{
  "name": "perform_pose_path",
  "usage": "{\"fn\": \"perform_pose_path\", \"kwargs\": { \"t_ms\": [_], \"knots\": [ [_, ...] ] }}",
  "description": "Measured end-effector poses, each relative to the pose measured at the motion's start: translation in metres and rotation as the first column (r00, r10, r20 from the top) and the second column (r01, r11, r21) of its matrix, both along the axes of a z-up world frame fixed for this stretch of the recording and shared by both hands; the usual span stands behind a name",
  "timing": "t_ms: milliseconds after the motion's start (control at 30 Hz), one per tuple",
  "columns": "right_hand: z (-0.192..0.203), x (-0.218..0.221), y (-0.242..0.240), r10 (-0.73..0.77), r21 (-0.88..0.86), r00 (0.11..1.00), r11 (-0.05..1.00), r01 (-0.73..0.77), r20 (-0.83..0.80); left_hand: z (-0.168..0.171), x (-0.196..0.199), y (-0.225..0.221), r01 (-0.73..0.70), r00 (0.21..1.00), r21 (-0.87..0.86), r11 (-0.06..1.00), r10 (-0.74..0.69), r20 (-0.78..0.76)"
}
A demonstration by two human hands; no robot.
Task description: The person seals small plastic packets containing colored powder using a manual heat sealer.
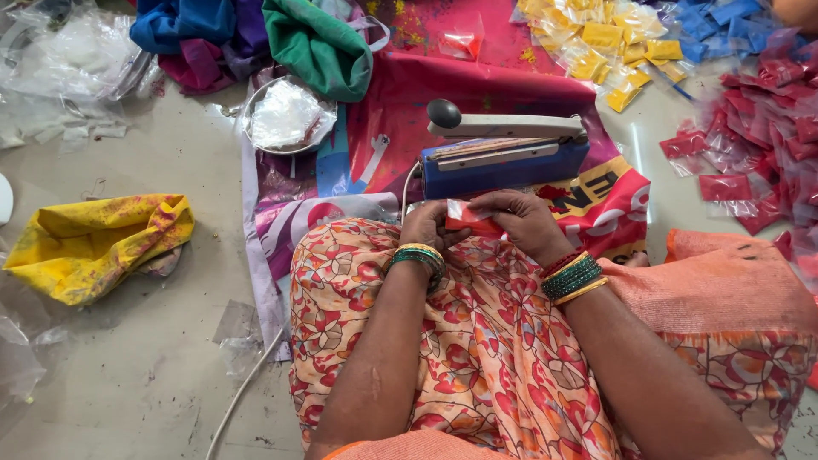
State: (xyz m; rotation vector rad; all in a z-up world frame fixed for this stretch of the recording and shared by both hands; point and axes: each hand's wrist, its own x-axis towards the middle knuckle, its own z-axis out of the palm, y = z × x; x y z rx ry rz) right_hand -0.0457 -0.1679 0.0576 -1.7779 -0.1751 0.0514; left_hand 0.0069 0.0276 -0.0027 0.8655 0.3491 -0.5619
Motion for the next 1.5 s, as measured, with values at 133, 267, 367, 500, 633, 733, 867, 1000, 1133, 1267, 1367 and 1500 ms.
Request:
{"fn": "perform_pose_path", "kwargs": {
  "t_ms": [133, 267, 367, 500, 633, 733, 867, 1000, 1133, 1267, 1367, 1500],
  "knots": [
    [-0.006, 0.0, -0.001, 0.023, -0.01, 0.999, 1.0, -0.022, 0.035, 0.027, -0.008, -0.001, -0.012, 0.997, -0.002, 1.0, 0.011, -0.07],
    [-0.01, 0.001, -0.001, 0.03, 0.039, 0.999, 0.999, -0.031, 0.03, 0.003, -0.004, -0.003, -0.028, 1.0, 0.059, 0.998, 0.028, -0.002],
    [0.015, -0.004, 0.001, -0.032, 0.171, 0.996, 0.984, 0.045, -0.08, -0.007, -0.005, -0.005, -0.05, 0.995, 0.088, 0.995, 0.041, 0.092],
    [0.042, -0.006, 0.004, -0.113, 0.501, 0.92, 0.811, 0.303, -0.374, -0.003, -0.01, -0.008, -0.046, 0.98, 0.172, 0.984, 0.011, 0.198],
    [-0.005, 0.003, -0.009, -0.112, 0.391, 0.892, 0.87, 0.301, -0.437, -0.019, -0.013, -0.02, -0.021, 0.936, 0.265, 0.964, -0.074, 0.343],
    [-0.031, 0.004, -0.012, 0.063, 0.225, 0.948, 0.974, 0.009, -0.312, -0.007, -0.023, -0.019, -0.038, 0.896, 0.35, 0.936, -0.123, 0.426],
    [-0.049, 0.011, -0.017, 0.027, 0.007, 0.966, 1.0, -0.026, -0.259, 0.032, -0.03, -0.006, -0.106, 0.876, 0.473, 0.875, -0.143, 0.461],
    [-0.046, 0.008, -0.016, 0.055, 0.044, 0.951, 0.998, -0.043, -0.304, 0.064, -0.013, 0.033, -0.344, 0.777, 0.606, 0.717, -0.146, 0.613],
    [-0.018, 0.002, 0.004, 0.05, 0.058, 0.877, 0.998, -0.025, -0.478, 0.055, 0.046, 0.098, -0.361, 0.865, 0.586, 0.725, 0.025, 0.502],
    [-0.003, 0.01, 0.022, 0.13, 0.132, 0.866, 0.988, -0.075, -0.482, 0.049, 0.111, 0.165, -0.464, 0.865, 0.744, 0.481, 0.065, 0.498],
    [-0.001, 0.018, 0.031, 0.098, 0.099, 0.848, 0.994, -0.054, -0.521, 0.036, 0.154, 0.2, -0.502, 0.856, 0.848, 0.172, -0.039, 0.515],
    [-0.001, 0.031, 0.035, 0.032, 0.058, 0.824, 0.998, 0.001, -0.565, -0.028, 0.222, 0.251, -0.676, 0.733, 0.666, -0.315, -0.378, 0.566]
  ]
}}
